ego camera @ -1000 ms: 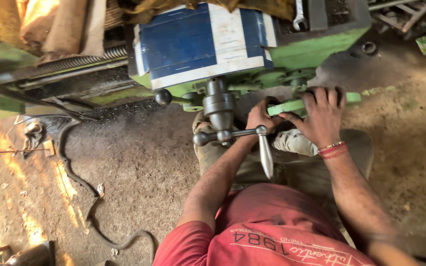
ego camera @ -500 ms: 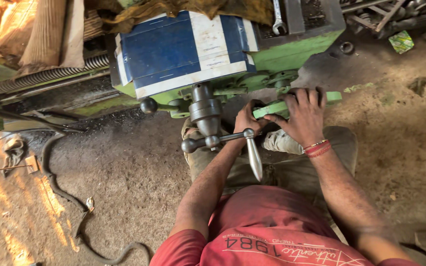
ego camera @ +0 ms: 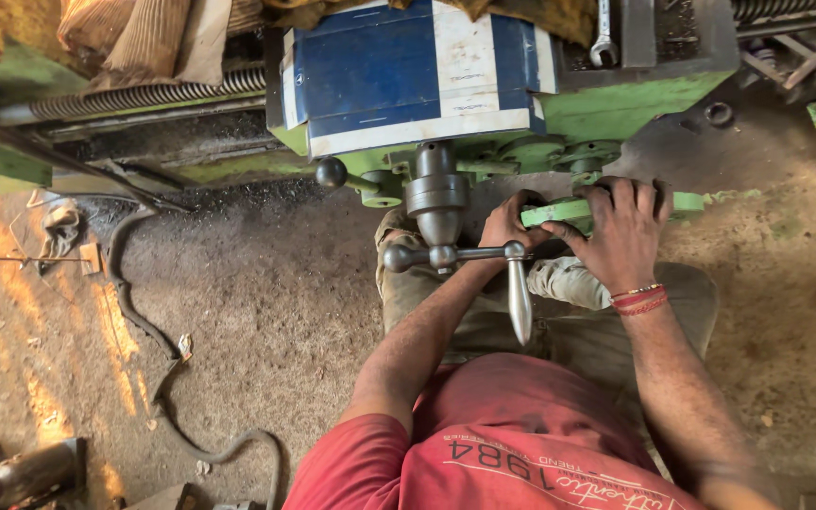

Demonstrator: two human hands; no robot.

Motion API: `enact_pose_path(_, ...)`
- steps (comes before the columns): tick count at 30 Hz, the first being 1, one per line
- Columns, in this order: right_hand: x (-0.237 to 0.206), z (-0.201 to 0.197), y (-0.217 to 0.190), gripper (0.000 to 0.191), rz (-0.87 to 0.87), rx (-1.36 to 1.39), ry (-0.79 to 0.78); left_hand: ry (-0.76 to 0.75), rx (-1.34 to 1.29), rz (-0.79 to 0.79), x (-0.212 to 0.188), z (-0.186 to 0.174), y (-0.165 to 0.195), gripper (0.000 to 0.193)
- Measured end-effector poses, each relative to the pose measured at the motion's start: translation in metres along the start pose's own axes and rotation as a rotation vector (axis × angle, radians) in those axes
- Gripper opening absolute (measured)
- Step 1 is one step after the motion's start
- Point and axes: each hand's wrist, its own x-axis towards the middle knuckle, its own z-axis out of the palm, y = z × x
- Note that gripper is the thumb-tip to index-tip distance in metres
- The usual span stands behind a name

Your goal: The person operates a metal lathe by turning a green handwheel with both hands to adjust the machine. The person repeatedly rotates the wheel and repositions hands while the lathe runs, with metal shavings visible on the floor.

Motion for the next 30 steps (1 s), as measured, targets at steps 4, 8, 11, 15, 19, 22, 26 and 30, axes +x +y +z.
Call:
enact_pose_path(4,-0.002,0.005,0.001,0.082,0.010,-0.004,-0.022,-0.013,-0.024,0.005,0.000,-0.001,-0.002,0.057)
enact_pose_path(8,-0.002,0.008,0.001,0.083,0.008,0.009,-0.019,-0.025,-0.039,-0.021,0.000,-0.002,-0.003,0.060)
enact_pose_path(11,-0.002,0.009,0.001,0.084,0.006,-0.029,-0.034,-0.028,-0.020,-0.024,0.000,-0.002,-0.005,0.061)
enact_pose_path(15,-0.002,0.010,0.001,0.085,-0.003,-0.044,-0.025,-0.034,-0.020,-0.015,0.001,-0.001,-0.009,0.061)
enact_pose_path(19,-0.003,0.011,-0.001,0.086,-0.010,-0.059,-0.018,-0.033,-0.027,-0.014,0.001,-0.001,-0.012,0.063)
enact_pose_path(22,-0.001,0.011,-0.002,0.086,-0.001,-0.074,-0.031,-0.031,-0.035,-0.012,0.001,-0.001,-0.013,0.063)
enact_pose_path(26,0.000,0.009,-0.003,0.086,-0.007,-0.073,-0.026,-0.033,-0.049,-0.011,0.001,-0.002,-0.014,0.063)
enact_pose_path(30,0.000,0.009,-0.004,0.088,-0.004,-0.083,-0.029,-0.048,-0.044,-0.029,0.002,-0.002,-0.015,0.064)
